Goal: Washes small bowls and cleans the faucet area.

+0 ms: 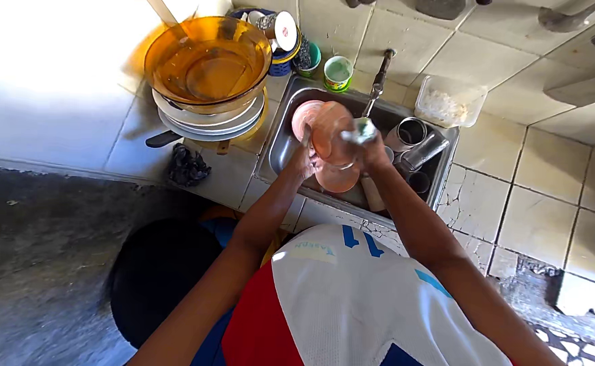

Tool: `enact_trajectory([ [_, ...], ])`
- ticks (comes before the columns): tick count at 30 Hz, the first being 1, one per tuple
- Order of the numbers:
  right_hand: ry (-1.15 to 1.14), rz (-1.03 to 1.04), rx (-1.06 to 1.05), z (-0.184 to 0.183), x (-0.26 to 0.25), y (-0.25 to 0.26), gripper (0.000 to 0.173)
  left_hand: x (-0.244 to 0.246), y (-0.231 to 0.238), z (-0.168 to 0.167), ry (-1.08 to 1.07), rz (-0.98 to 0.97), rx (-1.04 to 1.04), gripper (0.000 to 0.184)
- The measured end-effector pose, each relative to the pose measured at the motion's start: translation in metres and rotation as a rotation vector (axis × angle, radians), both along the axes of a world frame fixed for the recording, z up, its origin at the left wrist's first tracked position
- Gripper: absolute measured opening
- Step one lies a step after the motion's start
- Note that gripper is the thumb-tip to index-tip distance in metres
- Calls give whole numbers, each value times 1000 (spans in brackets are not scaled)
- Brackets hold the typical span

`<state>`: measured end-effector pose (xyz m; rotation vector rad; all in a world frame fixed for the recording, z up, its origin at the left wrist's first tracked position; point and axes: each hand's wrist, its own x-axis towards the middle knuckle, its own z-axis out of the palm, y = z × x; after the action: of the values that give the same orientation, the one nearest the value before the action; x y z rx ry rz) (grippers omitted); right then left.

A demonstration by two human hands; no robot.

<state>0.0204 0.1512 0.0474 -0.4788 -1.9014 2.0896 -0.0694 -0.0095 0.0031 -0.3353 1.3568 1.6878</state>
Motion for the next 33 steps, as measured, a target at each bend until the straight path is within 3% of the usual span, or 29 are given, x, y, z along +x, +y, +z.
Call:
enact_trajectory([
  [2, 40, -142, -285, -4, -9, 14, 37, 8, -7, -14, -32, 7, 177, 76],
  [3, 13, -181, -283, -13, -10, 22, 30, 12, -10, -17, -21, 10, 312, 64],
  [5, -162, -206, 14, -33, -3, 43, 30, 13, -14, -16, 31, 22, 521, 33],
  [7, -423, -191, 395, -37, 5, 55, 36, 12, -13, 3, 118, 15, 459, 18],
  [9, -516, -136, 540, -35, 5, 55, 41, 12, -8, 18, 244, -62, 264, 21],
  [12, -381, 21, 516, -28, 5, 34, 43, 20, 2, 30, 372, -222, 94, 28],
  [15, -100, 229, 693, -26, 21, 5, 54, 24, 3, 40, 394, -220, 67, 32],
  [17, 162, 212, 908, -26, 27, -13, 48, 28, 3, 45, 404, -203, 98, 30],
  [19, 173, 148, 1003, -23, 28, -15, 43, 31, 3, 44, 466, -273, 115, 30],
  [21, 9, 53, 781, -24, 23, 1, 51, 33, 0, 44, 532, -348, 130, 31],
  [24, -240, -111, 303, -31, 18, 31, 41, 40, -6, 52, 524, -360, 233, 22],
  [26, -265, -137, 264, -27, 23, 29, 39, 39, -7, 52, 526, -343, 254, 20],
  [28, -122, -9, 468, -14, 32, 14, 40, 31, -5, 47, 539, -329, 225, 22],
  [31, 174, 249, 987, -9, 31, 0, 44, 28, -7, 45, 505, -386, 222, 30],
  [33, 158, 285, 1036, -3, 25, 8, 57, 30, -6, 51, 544, -479, 213, 31],
])
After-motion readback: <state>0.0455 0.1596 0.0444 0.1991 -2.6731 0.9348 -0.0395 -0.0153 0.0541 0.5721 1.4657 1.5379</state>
